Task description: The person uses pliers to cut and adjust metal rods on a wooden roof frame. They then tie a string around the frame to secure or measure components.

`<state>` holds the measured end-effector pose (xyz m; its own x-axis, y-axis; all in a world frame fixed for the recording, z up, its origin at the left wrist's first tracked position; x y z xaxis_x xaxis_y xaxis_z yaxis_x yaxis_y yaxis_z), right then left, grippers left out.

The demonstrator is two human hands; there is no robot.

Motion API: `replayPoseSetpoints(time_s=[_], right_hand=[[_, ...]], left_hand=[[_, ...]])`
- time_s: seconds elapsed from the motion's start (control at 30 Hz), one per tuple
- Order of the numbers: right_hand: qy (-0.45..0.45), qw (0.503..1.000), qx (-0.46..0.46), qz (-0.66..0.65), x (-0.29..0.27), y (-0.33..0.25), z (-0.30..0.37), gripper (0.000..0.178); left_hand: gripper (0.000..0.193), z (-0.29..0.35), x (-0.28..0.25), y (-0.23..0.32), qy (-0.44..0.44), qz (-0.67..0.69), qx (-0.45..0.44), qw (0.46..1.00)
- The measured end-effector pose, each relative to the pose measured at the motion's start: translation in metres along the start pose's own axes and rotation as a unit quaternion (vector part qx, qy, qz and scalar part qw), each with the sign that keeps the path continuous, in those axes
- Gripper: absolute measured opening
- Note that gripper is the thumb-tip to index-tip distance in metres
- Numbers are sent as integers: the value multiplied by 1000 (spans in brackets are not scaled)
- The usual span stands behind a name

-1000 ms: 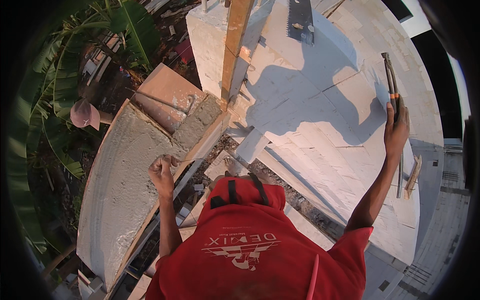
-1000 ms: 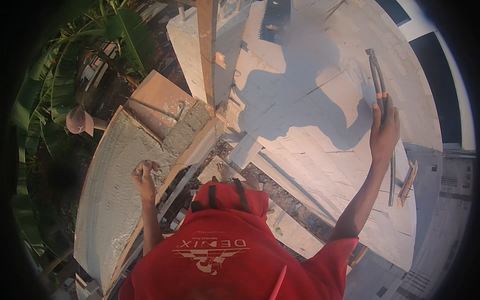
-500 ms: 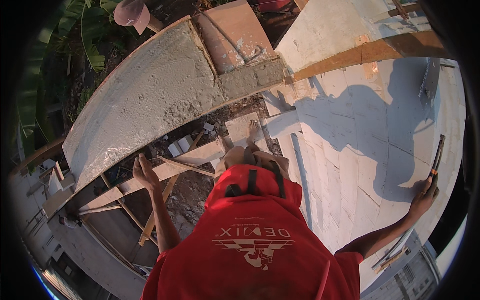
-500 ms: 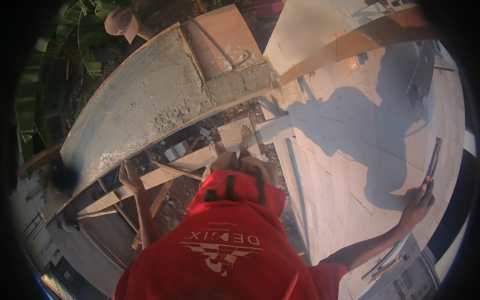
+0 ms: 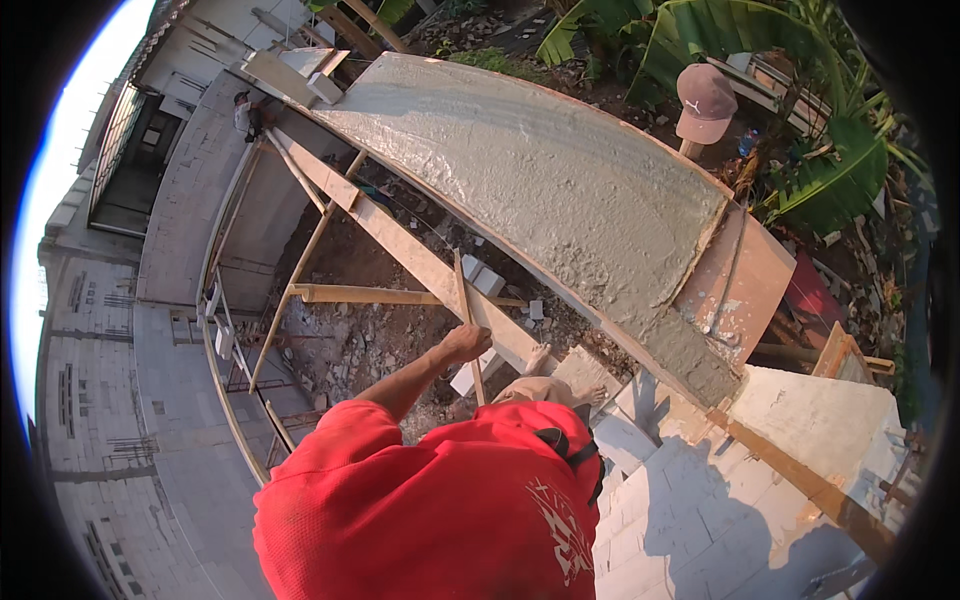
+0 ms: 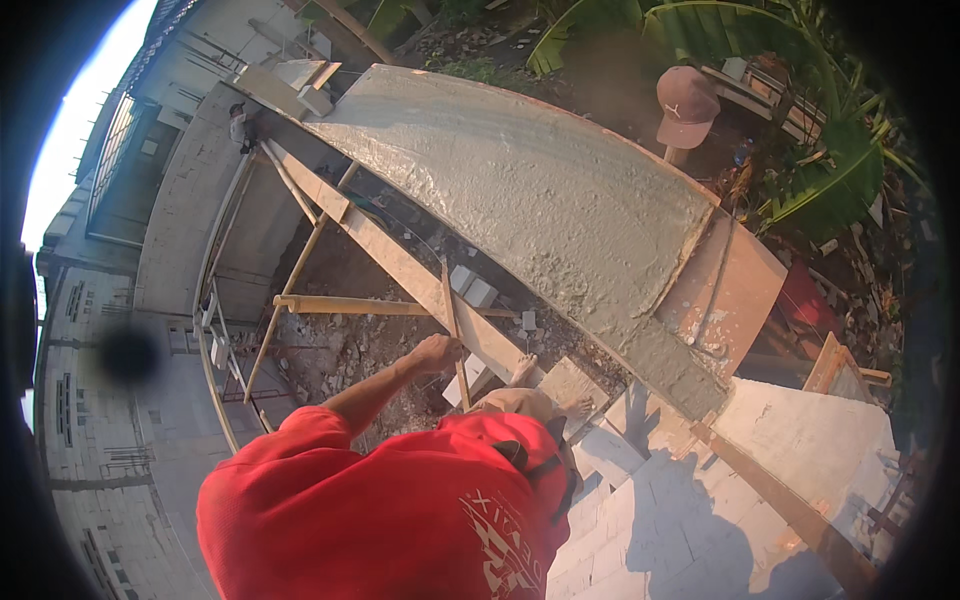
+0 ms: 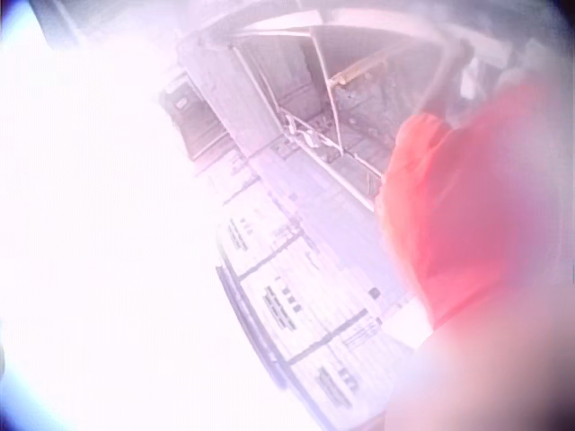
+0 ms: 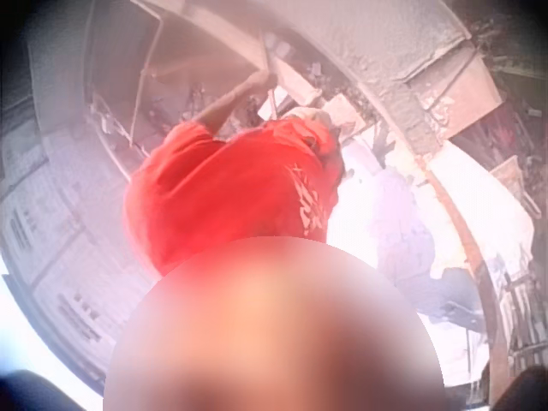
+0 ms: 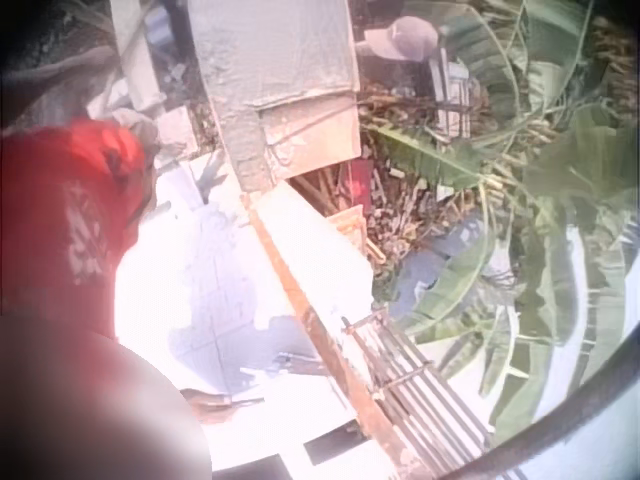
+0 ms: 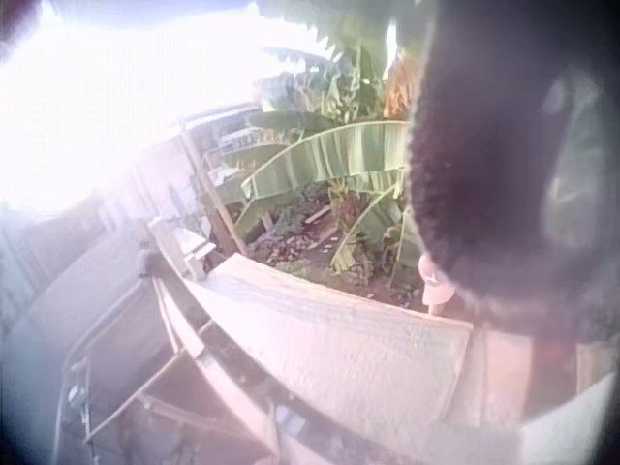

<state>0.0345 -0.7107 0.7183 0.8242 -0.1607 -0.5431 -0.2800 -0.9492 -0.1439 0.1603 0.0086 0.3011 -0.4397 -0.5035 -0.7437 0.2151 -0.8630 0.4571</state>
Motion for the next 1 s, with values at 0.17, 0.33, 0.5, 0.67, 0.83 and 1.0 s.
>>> replayPoseSetpoints(time_s=[0.17, 0.33, 0.5, 0.67, 0.83, 1.0], right_hand=[[-196, 967, 158, 22, 72, -66, 19, 34], [-22, 992, 106, -59, 138, -143, 36, 33], [-442, 853, 77, -268, 187, -208, 75, 32], [-497, 811, 62, -303, 197, -261, 101, 26], [-535, 760, 74, -362, 213, -304, 126, 21], [-538, 706, -16, -460, 227, -389, 148, 33]], left_hand=[[29, 38, 44, -46, -74, 16, -47, 996], [26, 79, 79, -71, -55, 26, -139, 988], [29, 104, 95, -80, -40, 14, -177, 983], [26, 99, 39, -57, 143, 91, -149, 974], [24, 64, -71, 14, 233, 107, 13, 967], [22, 42, -154, 140, 251, 171, 299, 905]])
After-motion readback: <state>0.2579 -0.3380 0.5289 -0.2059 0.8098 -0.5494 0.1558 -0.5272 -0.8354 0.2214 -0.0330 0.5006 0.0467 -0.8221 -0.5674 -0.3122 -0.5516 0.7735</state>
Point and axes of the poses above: each hand's wrist, its own z-axis away from the middle knuckle, its own x-axis out of the palm, y = z × x, the point moved 5 cm from there along -z, towards the middle knuckle, and after that the axes turned 11 degrees about x, right-handed, at the moved point
